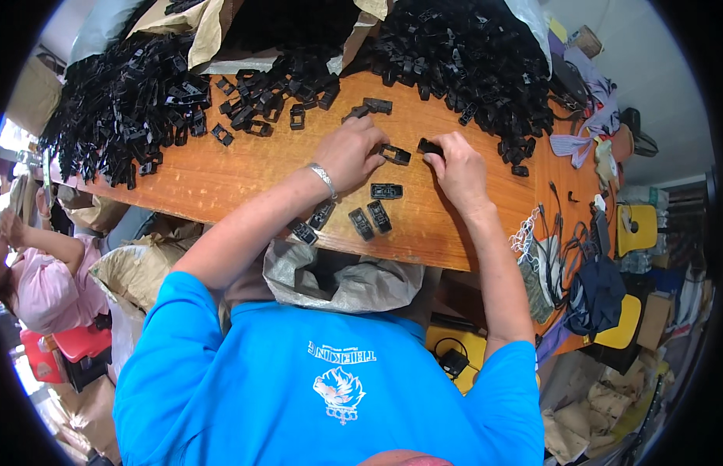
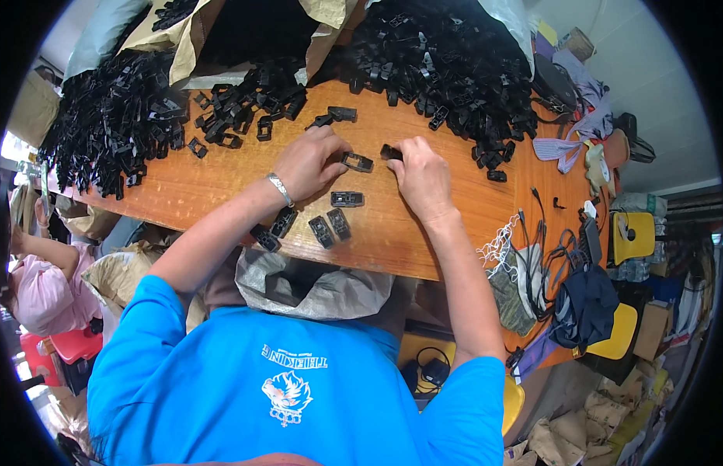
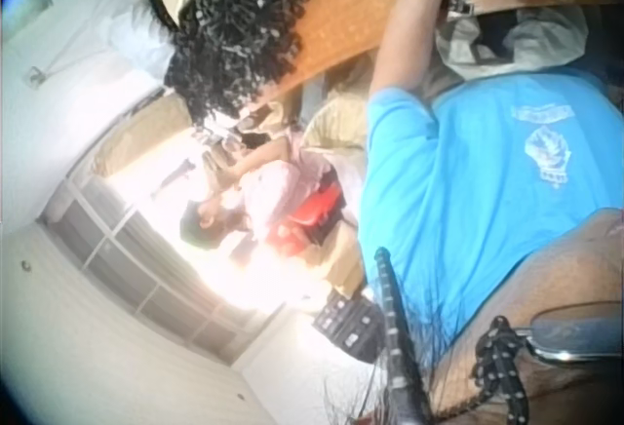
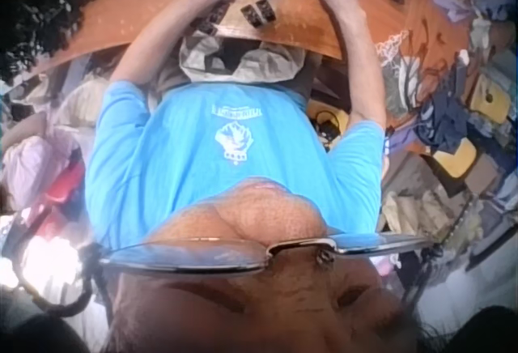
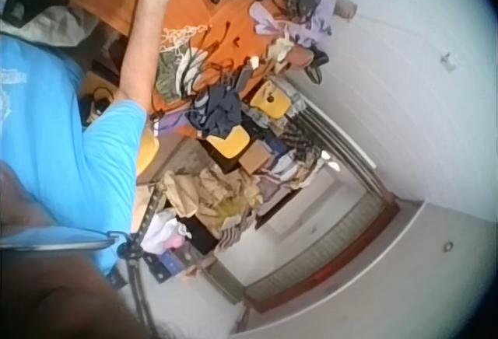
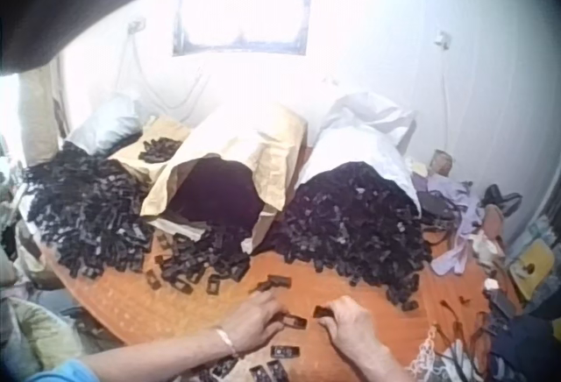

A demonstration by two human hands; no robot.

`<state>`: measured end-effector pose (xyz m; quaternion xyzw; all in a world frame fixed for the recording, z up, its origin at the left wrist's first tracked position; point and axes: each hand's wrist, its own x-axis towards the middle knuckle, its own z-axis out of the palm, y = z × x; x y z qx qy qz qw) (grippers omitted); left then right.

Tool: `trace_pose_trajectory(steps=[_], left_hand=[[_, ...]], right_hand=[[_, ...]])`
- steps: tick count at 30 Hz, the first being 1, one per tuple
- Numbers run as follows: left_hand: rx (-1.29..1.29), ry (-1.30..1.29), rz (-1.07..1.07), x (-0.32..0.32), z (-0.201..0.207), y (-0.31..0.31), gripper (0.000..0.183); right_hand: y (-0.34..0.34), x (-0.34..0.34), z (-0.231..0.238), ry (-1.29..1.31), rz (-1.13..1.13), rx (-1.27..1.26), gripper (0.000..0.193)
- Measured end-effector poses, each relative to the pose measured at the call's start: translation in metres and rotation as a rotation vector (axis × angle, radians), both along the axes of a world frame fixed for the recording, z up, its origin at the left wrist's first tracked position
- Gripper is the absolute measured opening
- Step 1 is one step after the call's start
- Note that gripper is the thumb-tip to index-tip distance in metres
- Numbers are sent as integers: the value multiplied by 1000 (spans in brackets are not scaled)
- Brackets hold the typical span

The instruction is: Assembling small black plastic buckle components at a workbench.

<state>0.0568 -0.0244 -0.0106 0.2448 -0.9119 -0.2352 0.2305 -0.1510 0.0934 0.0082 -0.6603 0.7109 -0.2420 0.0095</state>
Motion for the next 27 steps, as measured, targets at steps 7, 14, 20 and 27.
trace_pose_trajectory(steps=[7, 14, 20, 27], left_hand=[[46, -19, 31, -1, -2, 0, 24], [15, 13, 5, -3, -4, -1, 23], [52, -4, -2, -2, 0, 0, 22], [189, -101, 53, -4, 10, -2, 26]], right_hand=[[-7, 43, 1, -146, 111, -114, 23], [-11, 42, -2, -145, 110, -125, 19], [-11, 42, 2, -55, 102, -51, 21], [-1, 45, -9, -22, 115, -140, 24]])
